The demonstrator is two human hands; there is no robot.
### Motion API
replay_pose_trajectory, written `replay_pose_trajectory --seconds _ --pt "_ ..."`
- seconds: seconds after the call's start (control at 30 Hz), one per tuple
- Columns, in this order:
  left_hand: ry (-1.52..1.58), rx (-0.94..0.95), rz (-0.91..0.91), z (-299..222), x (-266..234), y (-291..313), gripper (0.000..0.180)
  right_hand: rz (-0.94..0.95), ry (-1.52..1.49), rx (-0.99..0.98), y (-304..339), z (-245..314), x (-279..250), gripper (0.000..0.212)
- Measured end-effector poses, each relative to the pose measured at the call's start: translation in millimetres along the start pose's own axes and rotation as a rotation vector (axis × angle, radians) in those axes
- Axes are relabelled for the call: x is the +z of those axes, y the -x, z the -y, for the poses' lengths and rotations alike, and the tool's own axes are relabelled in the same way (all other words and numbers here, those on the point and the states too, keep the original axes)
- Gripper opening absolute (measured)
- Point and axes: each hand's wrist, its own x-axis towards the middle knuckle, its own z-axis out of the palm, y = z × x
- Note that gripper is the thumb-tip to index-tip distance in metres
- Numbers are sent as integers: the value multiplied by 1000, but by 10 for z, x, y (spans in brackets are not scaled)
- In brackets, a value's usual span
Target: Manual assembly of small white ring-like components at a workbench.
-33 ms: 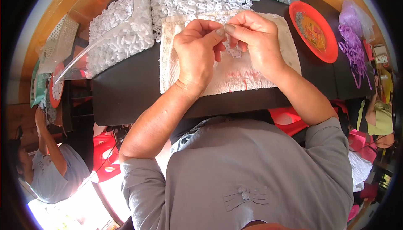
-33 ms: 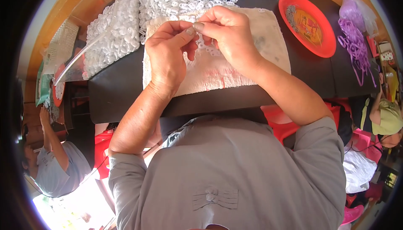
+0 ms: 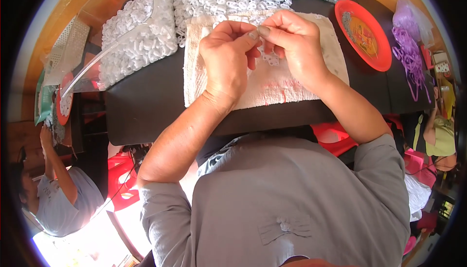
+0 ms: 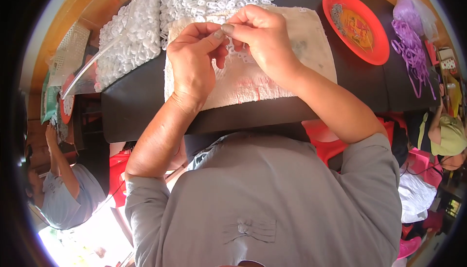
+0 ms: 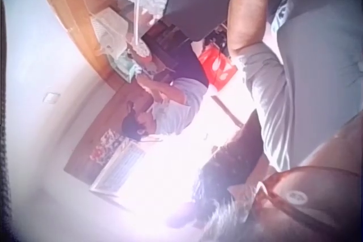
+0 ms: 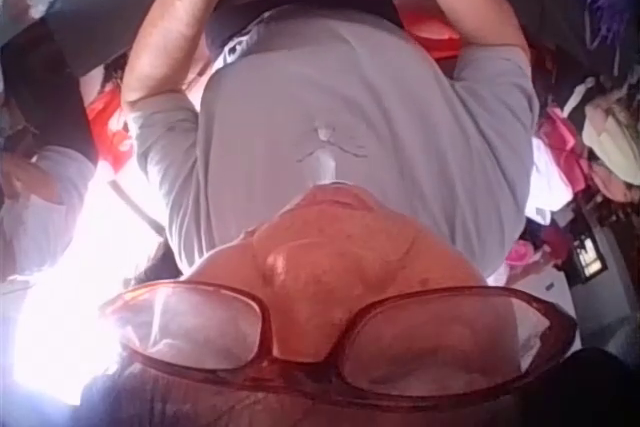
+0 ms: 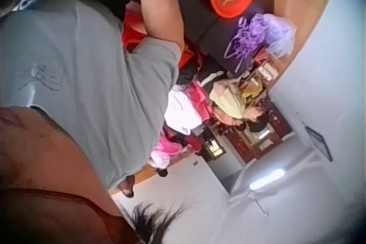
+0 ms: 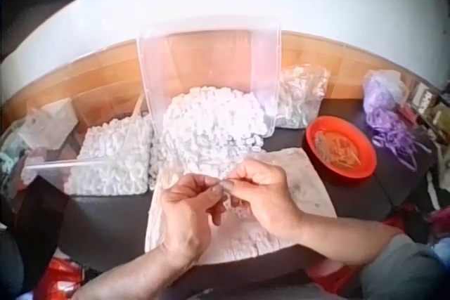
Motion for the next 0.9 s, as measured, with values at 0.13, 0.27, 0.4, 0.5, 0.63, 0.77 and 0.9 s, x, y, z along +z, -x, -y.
replay_pose_trajectory --seconds 0.13,0.27,0.4,0.5,0.63,0.77,0.9 --pt "67 -21 -4 22 -27 -65 6 -21 -54 41 -8 -30 33 9" --pt "63 -43 3 -6 -40 -77 6 -13 -11 -15 -28 13 -18 12" --pt "54 -48 -2 -33 -47 -72 6 -78 121 -66 -66 71 -94 17" --pt "29 -61 6 -18 -46 -82 6 -78 271 -154 -82 70 -138 14" --pt "9 -52 24 -15 -36 -85 7 59 436 -265 -115 -7 -204 6" --pt "-89 -93 56 -54 -31 -75 4 110 395 -248 -101 -21 -207 3" --pt "-101 -108 46 -22 -40 -79 3 116 339 -190 -70 -47 -168 4"
